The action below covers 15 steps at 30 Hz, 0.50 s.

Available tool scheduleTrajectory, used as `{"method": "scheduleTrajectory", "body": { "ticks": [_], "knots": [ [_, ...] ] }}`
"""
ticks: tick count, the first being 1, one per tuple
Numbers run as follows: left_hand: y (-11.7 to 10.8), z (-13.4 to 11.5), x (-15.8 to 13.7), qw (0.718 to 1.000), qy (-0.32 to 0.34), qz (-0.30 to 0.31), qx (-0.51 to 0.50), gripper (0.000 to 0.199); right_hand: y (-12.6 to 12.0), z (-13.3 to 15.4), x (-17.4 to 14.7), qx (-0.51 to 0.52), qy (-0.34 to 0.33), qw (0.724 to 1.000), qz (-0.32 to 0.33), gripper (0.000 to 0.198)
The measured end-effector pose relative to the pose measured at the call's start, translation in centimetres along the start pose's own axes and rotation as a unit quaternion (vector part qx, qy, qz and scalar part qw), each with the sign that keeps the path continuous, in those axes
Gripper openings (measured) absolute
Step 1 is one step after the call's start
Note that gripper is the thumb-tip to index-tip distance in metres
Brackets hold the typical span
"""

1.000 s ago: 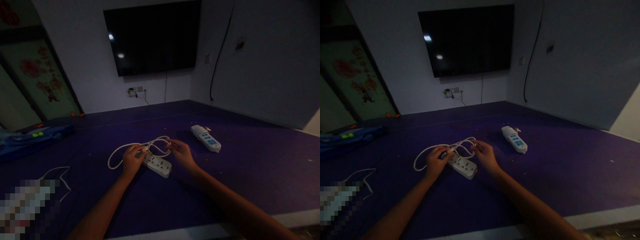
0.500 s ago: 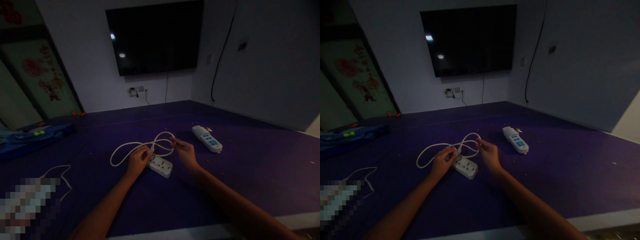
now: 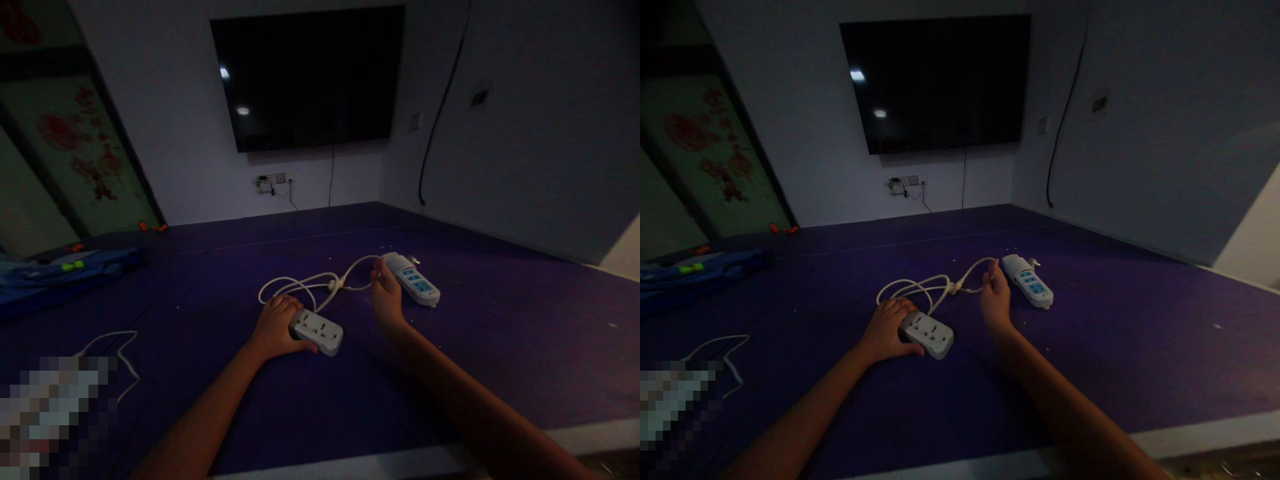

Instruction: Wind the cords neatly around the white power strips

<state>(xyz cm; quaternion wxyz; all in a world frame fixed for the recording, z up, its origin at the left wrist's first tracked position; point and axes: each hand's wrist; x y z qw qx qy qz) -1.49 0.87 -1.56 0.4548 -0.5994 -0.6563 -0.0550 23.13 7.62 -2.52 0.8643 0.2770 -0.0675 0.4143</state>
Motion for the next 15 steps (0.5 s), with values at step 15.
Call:
{"method": "scheduleTrajectory", "body": {
  "ticks": [15],
  "knots": [
    [-0.1, 0.1, 0.6, 0.938, -0.194, -0.233, -0.168, 0.05, -0.5, -0.8, 1.3, -0.09, 0.012, 0.994, 0.067, 0.057]
  ]
}}
Point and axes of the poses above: each hand's wrist, its own x-axis towards the middle knuckle, its own y-axis out of the palm, z = x × y, and after that the axes turned 13 degrees about -z, right-handed
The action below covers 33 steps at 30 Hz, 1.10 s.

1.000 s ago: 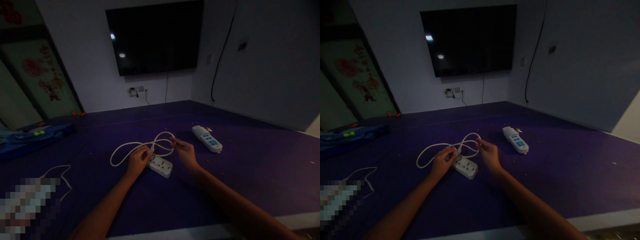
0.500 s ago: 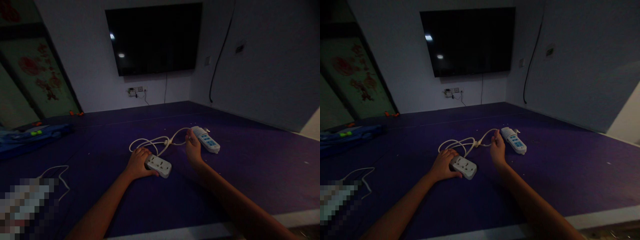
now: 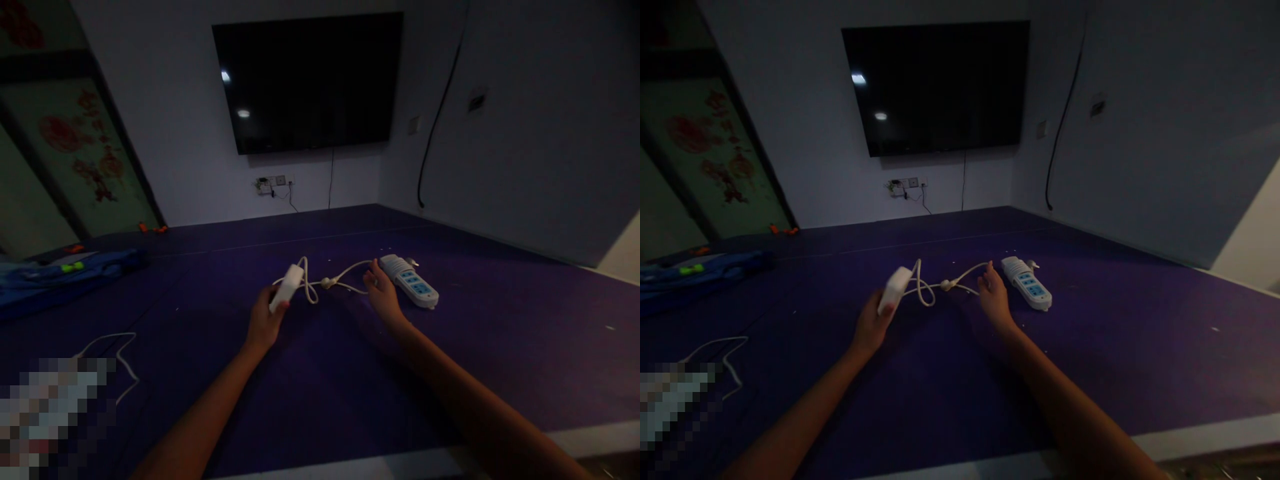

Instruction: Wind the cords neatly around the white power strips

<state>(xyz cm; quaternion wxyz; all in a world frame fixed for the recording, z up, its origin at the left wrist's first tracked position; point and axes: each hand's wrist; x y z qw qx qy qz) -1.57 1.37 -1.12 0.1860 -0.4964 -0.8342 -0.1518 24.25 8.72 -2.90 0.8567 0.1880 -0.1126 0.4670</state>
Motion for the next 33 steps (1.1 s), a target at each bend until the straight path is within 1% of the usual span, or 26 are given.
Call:
{"method": "scheduleTrajectory", "body": {
  "ticks": [1, 2, 4, 6, 9, 11, 13, 15, 16, 18, 19, 21, 23, 24, 26, 27, 28, 29, 31, 33],
  "knots": [
    [-0.1, -0.2, 0.3, 0.996, -0.052, -0.05, -0.048, 0.051, -0.1, -0.1, 0.1, -0.022, -0.016, 1.0, 0.004, 0.057],
    [-0.2, -0.4, 0.7, 0.986, -0.102, -0.092, -0.097, 0.054, -0.2, -0.2, 0.2, -0.048, -0.036, 0.998, 0.005, 0.057],
    [-0.3, -1.0, 1.5, 0.948, -0.193, -0.155, -0.2, 0.06, -0.4, -0.4, 0.3, -0.115, -0.084, 0.99, 0.001, 0.055],
    [-0.5, -1.6, 2.1, 0.909, -0.251, -0.165, -0.288, 0.065, -0.7, -0.4, 0.2, -0.193, -0.131, 0.973, -0.003, 0.054],
    [-0.9, -1.9, 2.5, 0.862, -0.31, -0.16, -0.367, 0.07, -1.0, 0.0, -0.2, -0.302, -0.197, 0.932, -0.03, 0.053],
    [-1.0, -1.8, 2.5, 0.84, -0.338, -0.16, -0.394, 0.07, -1.0, 0.6, -0.4, -0.346, -0.253, 0.902, -0.059, 0.051],
    [-1.1, -1.5, 2.3, 0.826, -0.357, -0.159, -0.407, 0.07, -0.9, 1.4, -0.8, -0.353, -0.314, 0.879, -0.066, 0.048],
    [-1.1, -1.3, 2.1, 0.816, -0.376, -0.15, -0.414, 0.069, -0.7, 2.2, -1.2, -0.334, -0.367, 0.868, -0.032, 0.043],
    [-1.2, -1.2, 1.9, 0.811, -0.384, -0.14, -0.418, 0.068, -0.4, 2.5, -1.6, -0.317, -0.389, 0.865, 0.002, 0.04],
    [-1.2, -1.1, 1.7, 0.804, -0.395, -0.115, -0.429, 0.064, 0.0, 3.1, -2.7, -0.277, -0.422, 0.858, 0.096, 0.034],
    [-1.2, -1.0, 1.6, 0.801, -0.399, -0.104, -0.433, 0.06, 0.3, 3.3, -3.4, -0.255, -0.434, 0.852, 0.146, 0.033],
    [-1.0, -1.1, 1.3, 0.797, -0.409, -0.1, -0.432, 0.052, 0.7, 3.7, -4.8, -0.222, -0.449, 0.833, 0.235, 0.033],
    [-0.4, -1.4, 0.8, 0.796, -0.421, -0.108, -0.421, 0.044, 1.0, 4.0, -6.1, -0.197, -0.447, 0.822, 0.294, 0.04],
    [0.0, -1.7, 0.5, 0.797, -0.424, -0.109, -0.416, 0.04, 1.1, 4.0, -6.6, -0.186, -0.439, 0.823, 0.309, 0.048],
    [1.0, -2.3, -0.2, 0.803, -0.419, -0.095, -0.413, 0.036, 1.2, 4.1, -7.4, -0.167, -0.419, 0.832, 0.322, 0.066],
    [1.4, -2.6, -0.6, 0.807, -0.416, -0.083, -0.411, 0.035, 1.2, 4.1, -7.6, -0.157, -0.411, 0.838, 0.323, 0.071],
    [1.8, -2.8, -0.9, 0.81, -0.418, -0.068, -0.405, 0.033, 1.2, 4.0, -7.8, -0.144, -0.407, 0.842, 0.325, 0.072],
    [2.1, -3.0, -1.3, 0.813, -0.422, -0.051, -0.399, 0.032, 1.2, 3.9, -7.9, -0.129, -0.404, 0.844, 0.328, 0.069],
    [2.3, -3.3, -1.7, 0.816, -0.423, -0.017, -0.394, 0.031, 1.3, 3.8, -8.1, -0.087, -0.394, 0.854, 0.327, 0.055],
    [2.0, -3.1, -1.8, 0.817, -0.409, 0.019, -0.406, 0.04, 1.5, 3.8, -8.0, -0.042, -0.351, 0.886, 0.301, 0.042]
  ]
}}
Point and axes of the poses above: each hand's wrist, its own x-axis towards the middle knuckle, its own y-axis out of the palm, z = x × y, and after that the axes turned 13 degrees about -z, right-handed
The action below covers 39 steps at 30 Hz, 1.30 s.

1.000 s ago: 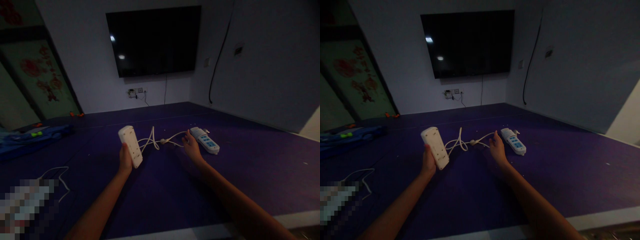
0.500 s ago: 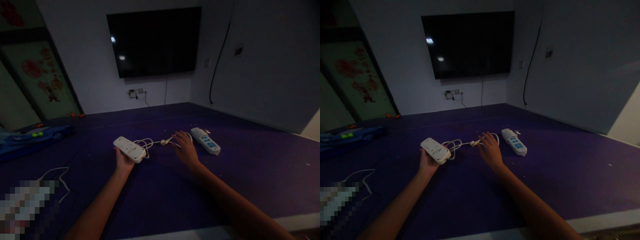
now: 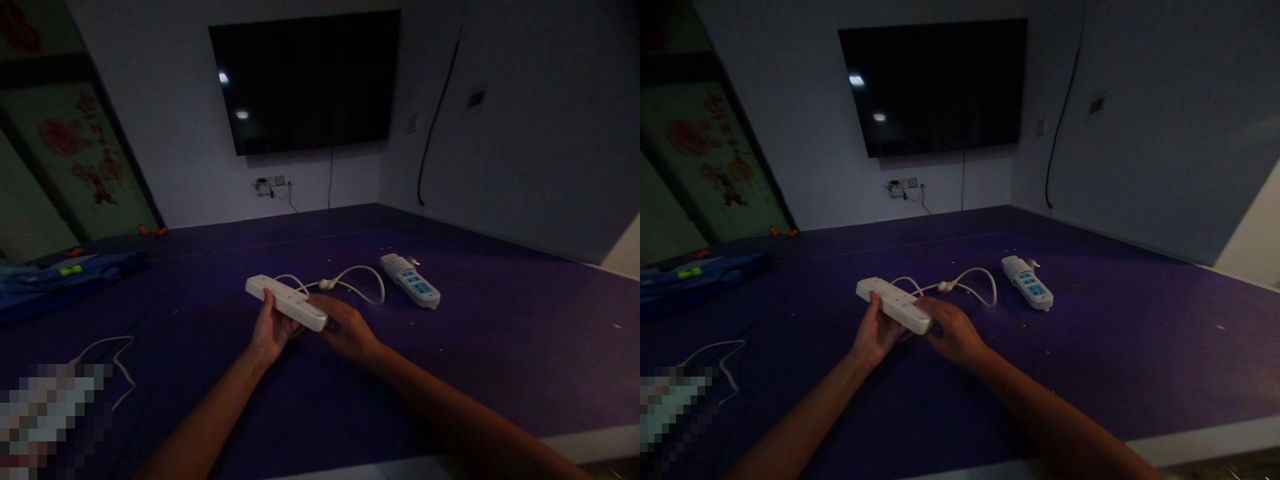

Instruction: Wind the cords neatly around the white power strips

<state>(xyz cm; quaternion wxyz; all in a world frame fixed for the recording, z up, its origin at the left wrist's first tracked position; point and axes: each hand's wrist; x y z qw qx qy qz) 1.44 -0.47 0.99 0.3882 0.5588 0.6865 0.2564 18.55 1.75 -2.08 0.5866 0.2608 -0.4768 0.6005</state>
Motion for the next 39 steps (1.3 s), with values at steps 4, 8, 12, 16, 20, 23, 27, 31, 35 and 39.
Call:
{"method": "scheduleTrajectory", "body": {
  "ticks": [4, 8, 12, 16, 20, 23, 27, 31, 35, 39],
  "knots": [
    [-1.4, -1.2, 0.8, 0.996, -0.007, 0.084, 0.02, 0.086, -0.5, -0.4, 1.2, 0.115, 0.208, 0.961, -0.14, 0.031],
    [-2.7, -2.3, 2.1, 0.987, -0.052, 0.131, 0.073, 0.088, -1.8, -1.3, 2.4, 0.285, 0.383, 0.86, -0.182, 0.043],
    [-3.3, -3.0, 2.6, 0.964, -0.119, 0.206, 0.115, 0.084, -2.7, -1.8, 2.7, 0.336, 0.442, 0.815, -0.167, 0.043],
    [-3.2, -3.1, 2.2, 0.926, -0.201, 0.28, 0.154, 0.09, -2.9, -1.5, 2.7, 0.309, 0.438, 0.83, -0.153, 0.04],
    [-3.0, -2.0, 1.2, 0.894, -0.247, 0.289, 0.236, 0.091, -2.8, -1.2, 2.5, 0.267, 0.409, 0.869, -0.082, 0.037],
    [-2.8, -0.5, 0.1, 0.892, -0.205, 0.256, 0.313, 0.056, -2.7, -1.1, 2.3, 0.223, 0.363, 0.904, -0.044, 0.038],
    [-2.2, 0.5, -1.1, 0.906, -0.139, 0.203, 0.344, 0.035, -2.2, -1.6, 2.2, 0.241, 0.327, 0.912, -0.065, 0.052],
    [-2.0, -0.4, -0.7, 0.946, -0.089, 0.167, 0.262, 0.035, -1.1, -2.8, 1.5, 0.288, 0.374, 0.879, -0.065, 0.06],
    [-2.2, -1.7, 0.2, 0.971, -0.049, 0.14, 0.186, 0.041, 0.2, -3.1, 0.5, 0.294, 0.413, 0.861, 0.032, 0.049],
    [-2.2, -2.2, 0.5, 0.983, -0.01, 0.097, 0.153, 0.038, 0.8, -2.0, -0.1, 0.375, 0.428, 0.814, 0.12, 0.046]
  ]
}}
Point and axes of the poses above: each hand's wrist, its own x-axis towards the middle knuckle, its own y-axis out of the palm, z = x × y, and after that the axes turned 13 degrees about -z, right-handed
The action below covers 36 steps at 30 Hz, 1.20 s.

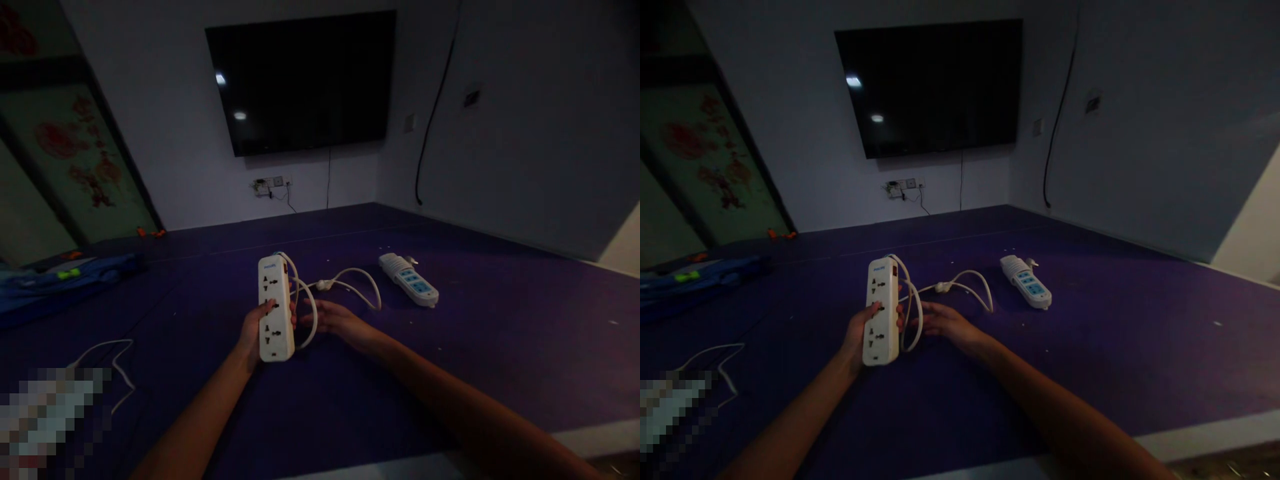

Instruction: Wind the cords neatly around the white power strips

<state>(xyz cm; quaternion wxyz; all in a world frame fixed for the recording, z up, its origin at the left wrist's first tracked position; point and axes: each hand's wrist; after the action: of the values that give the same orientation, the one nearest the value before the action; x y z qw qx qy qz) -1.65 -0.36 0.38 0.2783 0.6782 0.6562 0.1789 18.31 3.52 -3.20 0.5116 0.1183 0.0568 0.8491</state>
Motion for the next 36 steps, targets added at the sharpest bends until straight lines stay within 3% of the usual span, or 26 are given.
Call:
{"method": "scheduleTrajectory", "body": {
  "ticks": [3, 7, 10, 14, 18, 22, 25, 29, 32, 34, 36],
  "knots": [
    [0.0, 0.0, 0.1, 1.0, -0.015, -0.019, 0.005, 0.034, 0.7, -0.2, -0.5, 0.015, 0.01, 0.999, 0.042, 0.046],
    [0.0, 0.1, 0.1, 0.999, -0.024, -0.023, -0.007, 0.04, 1.4, -0.6, -0.5, 0.019, -0.002, 1.0, 0.002, 0.051],
    [0.2, 0.3, -0.2, 0.999, -0.037, 0.011, 0.0, 0.046, 1.7, -0.3, -0.7, 0.051, -0.037, 0.998, -0.008, 0.057],
    [0.5, 0.8, -0.7, 0.996, -0.048, 0.072, 0.008, 0.049, 2.1, 0.3, -1.3, 0.09, -0.018, 0.994, 0.051, 0.069],
    [0.5, 1.0, -0.8, 0.993, -0.048, 0.109, 0.013, 0.054, 2.0, 0.7, -1.6, 0.105, 0.038, 0.991, 0.074, 0.054],
    [0.5, 0.3, -0.7, 0.997, 0.008, 0.076, -0.008, 0.053, 1.1, 1.2, -1.4, 0.135, 0.064, 0.989, 0.02, 0.042],
    [0.6, -0.3, -0.5, 0.999, 0.044, 0.016, -0.022, 0.049, 0.0, 1.7, -1.0, 0.112, 0.024, 0.993, -0.029, 0.048],
    [0.6, -0.3, -0.2, 0.999, 0.035, -0.023, -0.016, 0.047, -1.4, 2.3, -0.4, -0.047, -0.103, 0.99, -0.08, 0.077],
    [0.7, 0.1, -0.1, 0.999, 0.018, -0.029, -0.004, 0.045, -2.1, 2.9, -0.3, -0.237, -0.23, 0.932, -0.148, 0.095],
    [0.8, 0.3, -0.1, 1.0, 0.013, -0.026, 0.004, 0.043, -2.5, 3.5, -0.6, -0.376, -0.303, 0.855, -0.19, 0.102],
    [0.8, 0.5, -0.1, 1.0, 0.011, -0.018, 0.008, 0.042, -2.9, 4.1, -0.9, -0.499, -0.346, 0.761, -0.229, 0.1]
  ]
}}
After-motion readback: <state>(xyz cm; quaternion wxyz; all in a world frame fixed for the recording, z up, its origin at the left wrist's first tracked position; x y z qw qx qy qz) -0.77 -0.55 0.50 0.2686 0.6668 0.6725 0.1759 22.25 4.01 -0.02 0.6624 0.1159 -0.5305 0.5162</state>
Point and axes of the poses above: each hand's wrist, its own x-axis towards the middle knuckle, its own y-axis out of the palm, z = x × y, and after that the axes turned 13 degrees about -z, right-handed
